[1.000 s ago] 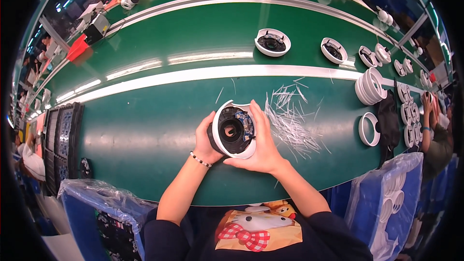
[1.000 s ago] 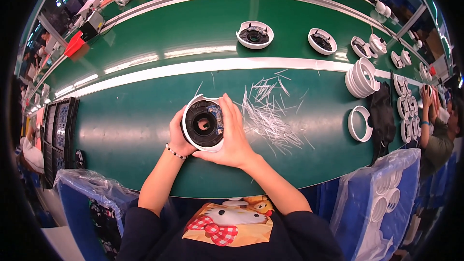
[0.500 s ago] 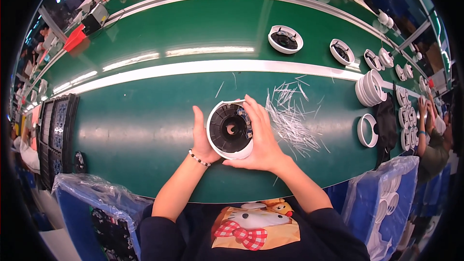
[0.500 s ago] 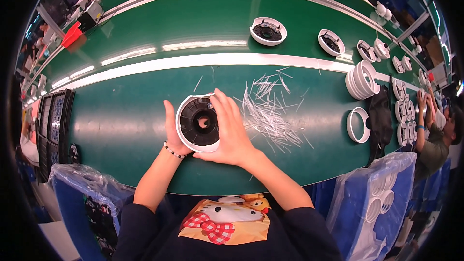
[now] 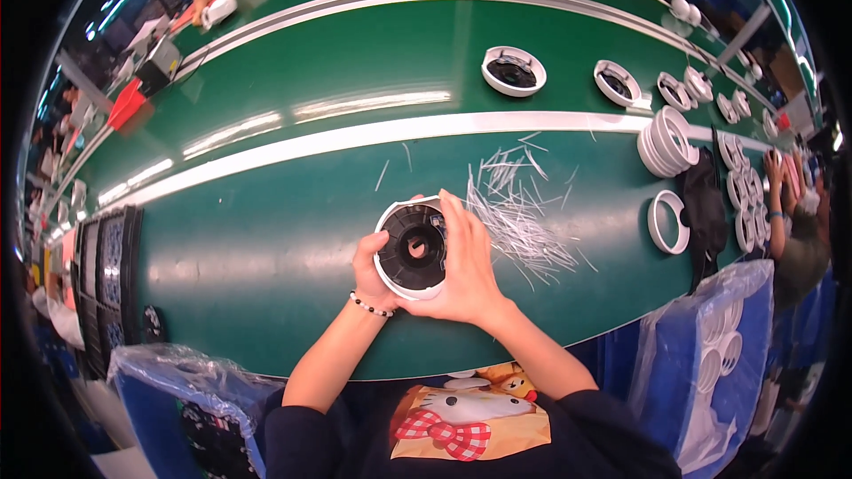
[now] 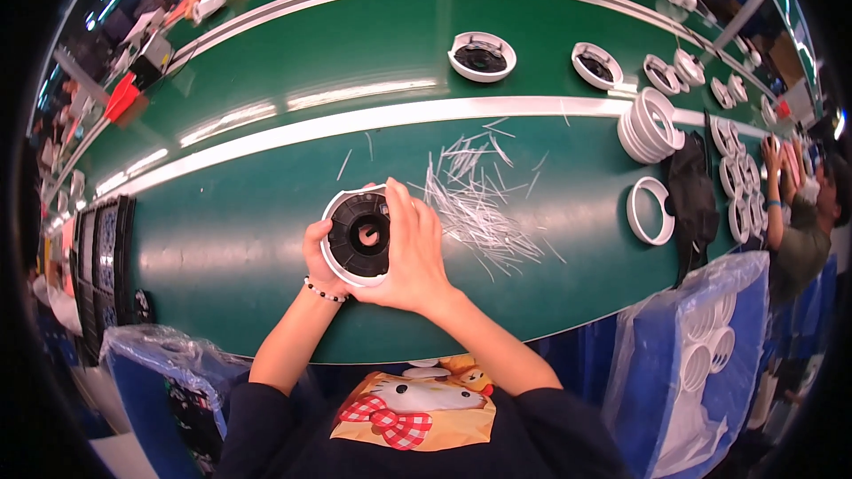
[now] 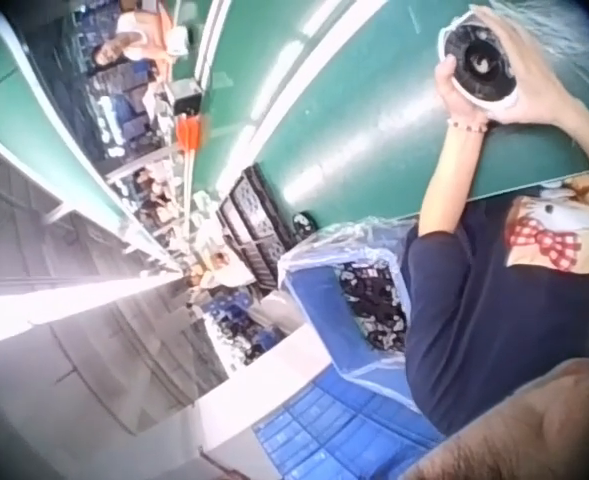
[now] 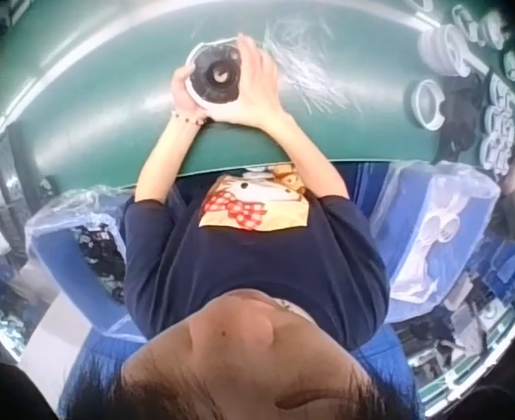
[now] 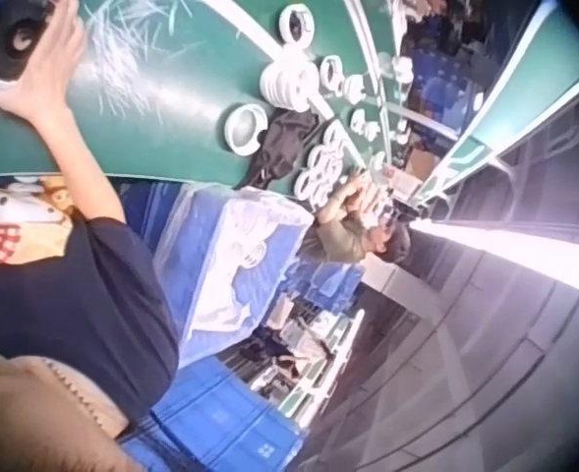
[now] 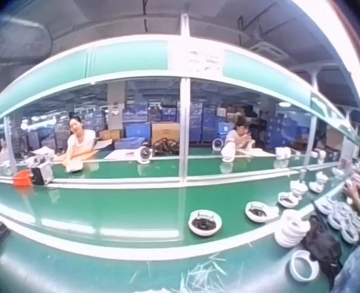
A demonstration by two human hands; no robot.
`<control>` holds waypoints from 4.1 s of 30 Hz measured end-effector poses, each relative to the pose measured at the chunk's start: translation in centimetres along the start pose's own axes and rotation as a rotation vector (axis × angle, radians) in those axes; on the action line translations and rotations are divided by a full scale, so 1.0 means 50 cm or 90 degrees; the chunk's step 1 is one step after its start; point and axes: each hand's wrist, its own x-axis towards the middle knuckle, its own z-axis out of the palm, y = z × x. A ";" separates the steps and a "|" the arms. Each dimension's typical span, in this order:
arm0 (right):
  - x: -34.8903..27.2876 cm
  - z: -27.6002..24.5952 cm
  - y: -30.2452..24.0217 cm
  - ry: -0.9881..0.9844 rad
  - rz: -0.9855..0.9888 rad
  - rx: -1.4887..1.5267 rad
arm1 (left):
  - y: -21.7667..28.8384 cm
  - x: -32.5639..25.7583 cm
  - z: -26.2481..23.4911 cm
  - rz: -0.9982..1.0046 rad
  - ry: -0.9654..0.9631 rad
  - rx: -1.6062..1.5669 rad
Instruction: Assembling electronic PCB components into plastic housings on a factory production line.
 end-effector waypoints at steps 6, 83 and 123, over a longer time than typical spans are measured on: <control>-0.028 -0.081 0.066 0.103 -0.028 0.018 | 0.045 0.124 -0.018 0.007 0.176 0.005; -0.012 -0.034 0.002 -0.250 0.035 -0.184 | 0.247 0.082 0.044 0.140 0.273 0.766; 0.002 0.011 -0.012 0.140 0.031 0.001 | -0.018 0.015 -0.009 0.093 -0.047 0.018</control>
